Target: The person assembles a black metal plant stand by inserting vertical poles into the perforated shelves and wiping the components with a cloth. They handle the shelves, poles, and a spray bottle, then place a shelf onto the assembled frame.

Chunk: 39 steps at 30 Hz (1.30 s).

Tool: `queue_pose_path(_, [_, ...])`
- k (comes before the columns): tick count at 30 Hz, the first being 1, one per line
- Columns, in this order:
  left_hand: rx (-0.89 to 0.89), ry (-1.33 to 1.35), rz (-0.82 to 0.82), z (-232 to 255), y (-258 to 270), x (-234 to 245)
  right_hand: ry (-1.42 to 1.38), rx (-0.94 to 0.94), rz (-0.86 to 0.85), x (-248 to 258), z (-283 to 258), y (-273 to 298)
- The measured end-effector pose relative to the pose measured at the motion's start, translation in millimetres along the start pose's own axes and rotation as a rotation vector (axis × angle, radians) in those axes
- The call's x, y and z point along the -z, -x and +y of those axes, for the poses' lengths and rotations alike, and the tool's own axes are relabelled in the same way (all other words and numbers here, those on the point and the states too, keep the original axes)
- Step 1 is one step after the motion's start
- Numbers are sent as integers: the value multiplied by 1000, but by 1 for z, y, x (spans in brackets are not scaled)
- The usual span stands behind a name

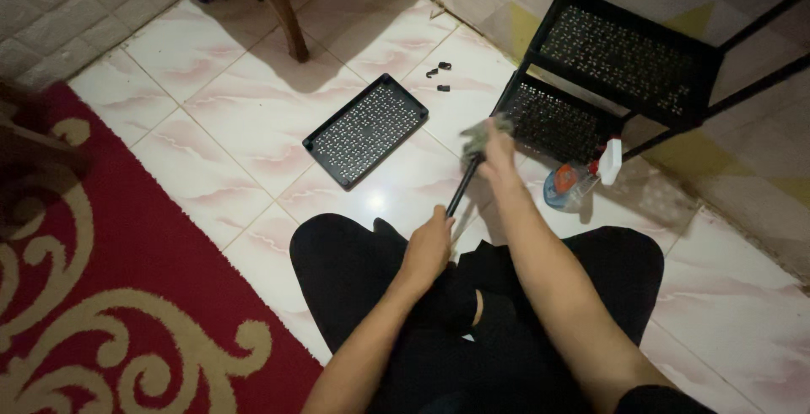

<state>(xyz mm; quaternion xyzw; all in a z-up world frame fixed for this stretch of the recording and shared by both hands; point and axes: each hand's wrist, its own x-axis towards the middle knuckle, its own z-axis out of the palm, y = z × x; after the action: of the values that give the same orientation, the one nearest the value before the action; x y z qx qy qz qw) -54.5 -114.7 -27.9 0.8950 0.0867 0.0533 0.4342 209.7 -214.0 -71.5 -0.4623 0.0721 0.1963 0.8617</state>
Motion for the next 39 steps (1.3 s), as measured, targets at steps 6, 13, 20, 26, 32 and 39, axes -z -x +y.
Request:
queue_pose_path(6, [506,1403,-319,-35,-24,-13,-160,-186,-69,-24,9,99])
queue_pose_path(13, [-245,162,159,-14,-30,-15,742,157,-219,1,53,83])
queue_pose_path(20, [-9,-17,-89,-9,-10,-9,-39,27,95,-2,-13,6])
queue_pose_path(26, [225,1189,-289,-68,-32,-35,-346,-459,-232,-20,45,127])
queue_pose_path(32, [16,95,-187,-56,-15,-36,2,-217,-28,6,41,83])
queue_pose_path(39, [-2,93,-119,-35,-28,-22,-26,-90,-192,3,30,80])
